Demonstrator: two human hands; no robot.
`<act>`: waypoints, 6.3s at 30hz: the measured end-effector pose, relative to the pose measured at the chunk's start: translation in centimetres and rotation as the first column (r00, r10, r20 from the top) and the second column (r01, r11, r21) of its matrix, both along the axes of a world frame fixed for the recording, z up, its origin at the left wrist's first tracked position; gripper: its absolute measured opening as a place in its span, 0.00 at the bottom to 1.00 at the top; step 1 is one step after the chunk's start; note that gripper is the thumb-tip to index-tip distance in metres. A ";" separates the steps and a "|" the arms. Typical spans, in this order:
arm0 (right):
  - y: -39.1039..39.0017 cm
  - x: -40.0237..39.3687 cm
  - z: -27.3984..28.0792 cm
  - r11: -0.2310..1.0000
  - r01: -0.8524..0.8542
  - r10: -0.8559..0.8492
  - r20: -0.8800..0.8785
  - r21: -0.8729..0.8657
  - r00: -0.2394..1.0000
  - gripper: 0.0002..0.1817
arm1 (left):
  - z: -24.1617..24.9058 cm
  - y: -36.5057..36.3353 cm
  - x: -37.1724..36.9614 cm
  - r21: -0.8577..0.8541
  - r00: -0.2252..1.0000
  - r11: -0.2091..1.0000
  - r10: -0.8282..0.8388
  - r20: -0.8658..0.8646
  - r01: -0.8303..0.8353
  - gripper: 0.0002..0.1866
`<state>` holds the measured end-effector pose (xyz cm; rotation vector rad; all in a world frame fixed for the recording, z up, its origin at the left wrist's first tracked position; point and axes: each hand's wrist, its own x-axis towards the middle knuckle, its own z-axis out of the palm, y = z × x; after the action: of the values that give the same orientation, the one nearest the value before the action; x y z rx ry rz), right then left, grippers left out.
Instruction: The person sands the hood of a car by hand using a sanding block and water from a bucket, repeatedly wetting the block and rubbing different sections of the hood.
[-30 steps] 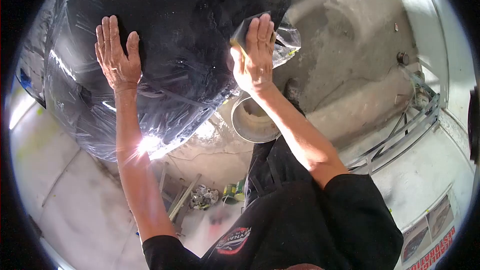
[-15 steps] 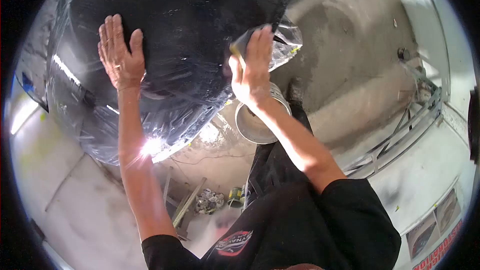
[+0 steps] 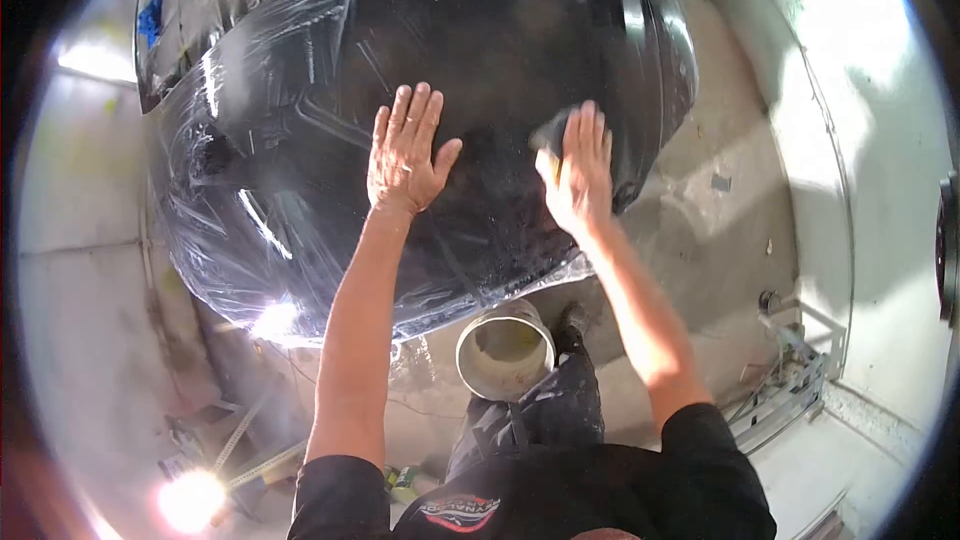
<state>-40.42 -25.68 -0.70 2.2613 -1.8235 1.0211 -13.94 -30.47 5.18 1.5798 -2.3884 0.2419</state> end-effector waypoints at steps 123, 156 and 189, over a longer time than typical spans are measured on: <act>-47.1 -1.1 11.6 0.426 -0.902 0.902 -0.105 0.067 0.419 0.28 | 0.4 -2.2 -9.7 0.068 0.688 0.698 0.715 -0.126 -0.713 0.34; -47.9 27.7 12.5 0.167 -0.979 0.749 -0.630 -0.121 0.205 0.12 | 1.0 -2.0 -8.9 0.212 0.601 0.632 0.775 -0.197 -0.745 0.34; -48.5 32.2 11.8 0.047 -0.995 0.751 -0.653 -0.093 0.096 0.26 | 0.8 -1.9 -8.8 0.270 0.562 0.619 0.785 -0.262 -0.738 0.35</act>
<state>-8.24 -74.22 11.09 2.7276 0.4488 0.7085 -22.78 -32.37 6.01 2.4096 -1.3234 -0.0579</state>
